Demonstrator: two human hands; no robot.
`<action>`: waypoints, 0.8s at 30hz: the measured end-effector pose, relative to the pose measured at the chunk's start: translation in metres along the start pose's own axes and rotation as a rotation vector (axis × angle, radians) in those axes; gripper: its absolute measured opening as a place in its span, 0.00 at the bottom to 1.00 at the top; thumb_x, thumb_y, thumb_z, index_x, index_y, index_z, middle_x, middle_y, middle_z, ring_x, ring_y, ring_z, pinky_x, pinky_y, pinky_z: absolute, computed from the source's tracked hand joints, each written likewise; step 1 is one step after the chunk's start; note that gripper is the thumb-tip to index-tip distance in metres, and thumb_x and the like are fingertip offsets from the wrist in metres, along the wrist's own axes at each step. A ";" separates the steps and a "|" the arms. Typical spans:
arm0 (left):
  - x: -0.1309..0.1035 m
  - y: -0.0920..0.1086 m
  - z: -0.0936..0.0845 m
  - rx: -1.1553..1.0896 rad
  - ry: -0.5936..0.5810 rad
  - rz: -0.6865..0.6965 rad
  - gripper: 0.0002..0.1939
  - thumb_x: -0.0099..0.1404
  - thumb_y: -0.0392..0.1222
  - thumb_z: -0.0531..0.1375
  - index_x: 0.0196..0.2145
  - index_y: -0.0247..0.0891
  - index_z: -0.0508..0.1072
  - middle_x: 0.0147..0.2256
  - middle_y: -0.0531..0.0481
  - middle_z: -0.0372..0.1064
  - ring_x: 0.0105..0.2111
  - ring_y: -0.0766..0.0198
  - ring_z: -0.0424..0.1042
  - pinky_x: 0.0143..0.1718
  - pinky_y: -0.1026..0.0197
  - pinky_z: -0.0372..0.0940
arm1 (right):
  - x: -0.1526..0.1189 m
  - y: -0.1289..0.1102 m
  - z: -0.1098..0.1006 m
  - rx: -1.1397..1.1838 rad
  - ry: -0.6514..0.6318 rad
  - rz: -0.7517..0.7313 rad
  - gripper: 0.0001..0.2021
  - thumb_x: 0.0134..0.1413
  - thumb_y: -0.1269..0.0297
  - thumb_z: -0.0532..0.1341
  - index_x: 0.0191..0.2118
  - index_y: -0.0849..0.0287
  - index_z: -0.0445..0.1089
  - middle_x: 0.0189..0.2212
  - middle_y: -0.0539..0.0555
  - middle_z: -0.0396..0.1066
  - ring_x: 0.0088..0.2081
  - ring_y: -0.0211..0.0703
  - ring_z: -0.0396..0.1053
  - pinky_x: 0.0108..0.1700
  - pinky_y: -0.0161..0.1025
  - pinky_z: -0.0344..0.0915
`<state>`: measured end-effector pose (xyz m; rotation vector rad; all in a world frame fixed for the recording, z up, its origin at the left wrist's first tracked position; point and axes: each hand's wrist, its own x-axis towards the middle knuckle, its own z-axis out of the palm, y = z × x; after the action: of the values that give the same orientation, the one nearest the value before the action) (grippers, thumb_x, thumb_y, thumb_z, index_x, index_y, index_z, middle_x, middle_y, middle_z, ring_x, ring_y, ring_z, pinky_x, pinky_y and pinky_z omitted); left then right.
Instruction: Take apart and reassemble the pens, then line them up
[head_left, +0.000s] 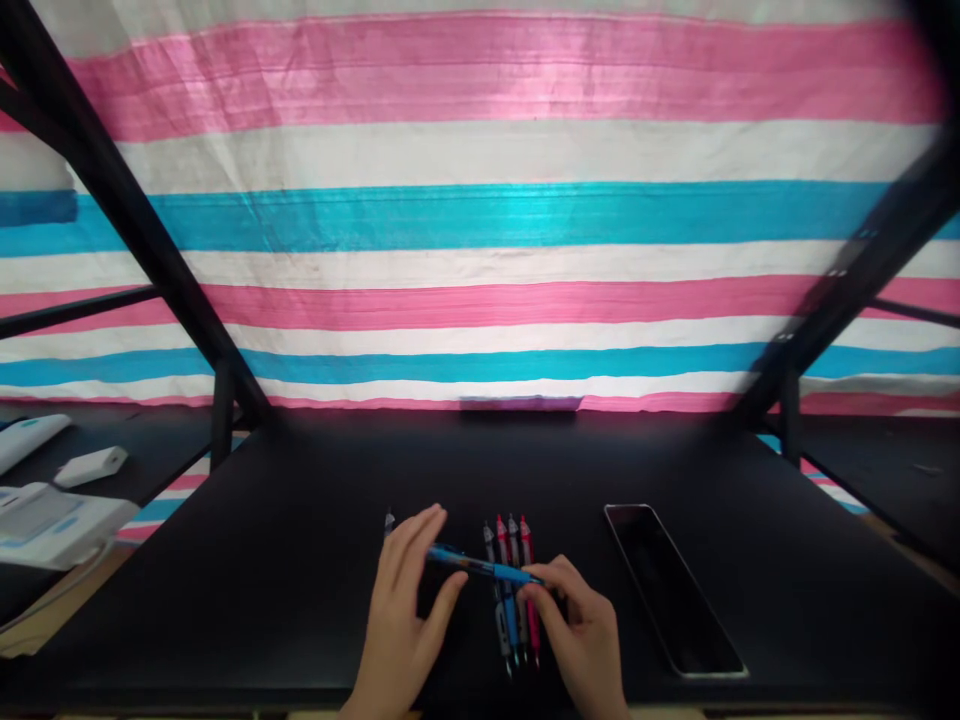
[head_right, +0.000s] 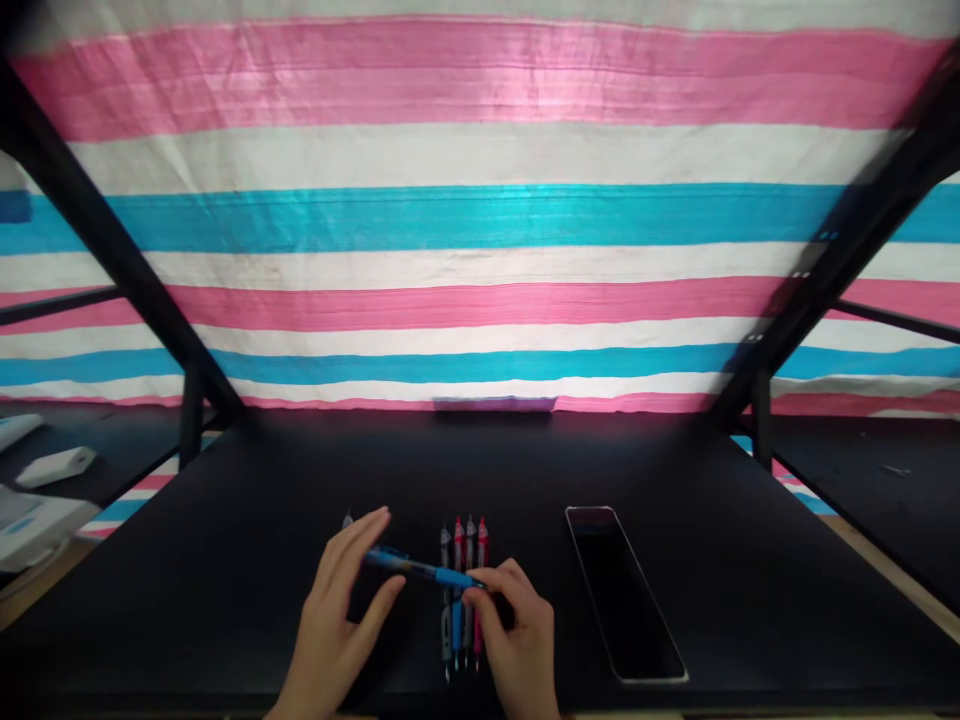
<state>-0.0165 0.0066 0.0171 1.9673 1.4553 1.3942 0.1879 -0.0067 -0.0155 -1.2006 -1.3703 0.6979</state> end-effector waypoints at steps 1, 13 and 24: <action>-0.002 0.000 0.002 -0.162 0.066 -0.152 0.25 0.64 0.44 0.64 0.58 0.47 0.69 0.57 0.41 0.69 0.55 0.47 0.69 0.55 0.42 0.65 | 0.000 -0.001 0.000 0.005 -0.001 0.017 0.06 0.58 0.68 0.64 0.34 0.56 0.79 0.24 0.49 0.69 0.26 0.39 0.69 0.28 0.31 0.65; -0.012 0.007 0.024 -0.980 0.313 -0.767 0.17 0.48 0.47 0.75 0.33 0.37 0.80 0.31 0.47 0.78 0.36 0.61 0.77 0.42 0.62 0.73 | -0.002 0.008 -0.003 0.053 -0.079 0.119 0.12 0.65 0.59 0.58 0.31 0.57 0.73 0.26 0.49 0.68 0.28 0.41 0.66 0.32 0.34 0.62; -0.016 0.006 0.030 -0.984 0.359 -0.728 0.14 0.50 0.46 0.74 0.33 0.38 0.81 0.35 0.48 0.77 0.36 0.62 0.77 0.42 0.65 0.73 | -0.001 0.006 -0.002 0.083 -0.080 0.232 0.17 0.67 0.54 0.56 0.28 0.57 0.68 0.24 0.48 0.63 0.27 0.40 0.62 0.30 0.34 0.58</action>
<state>0.0122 -0.0016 -0.0009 0.5362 1.0669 1.6425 0.1910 -0.0060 -0.0208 -1.2888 -1.2655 0.9662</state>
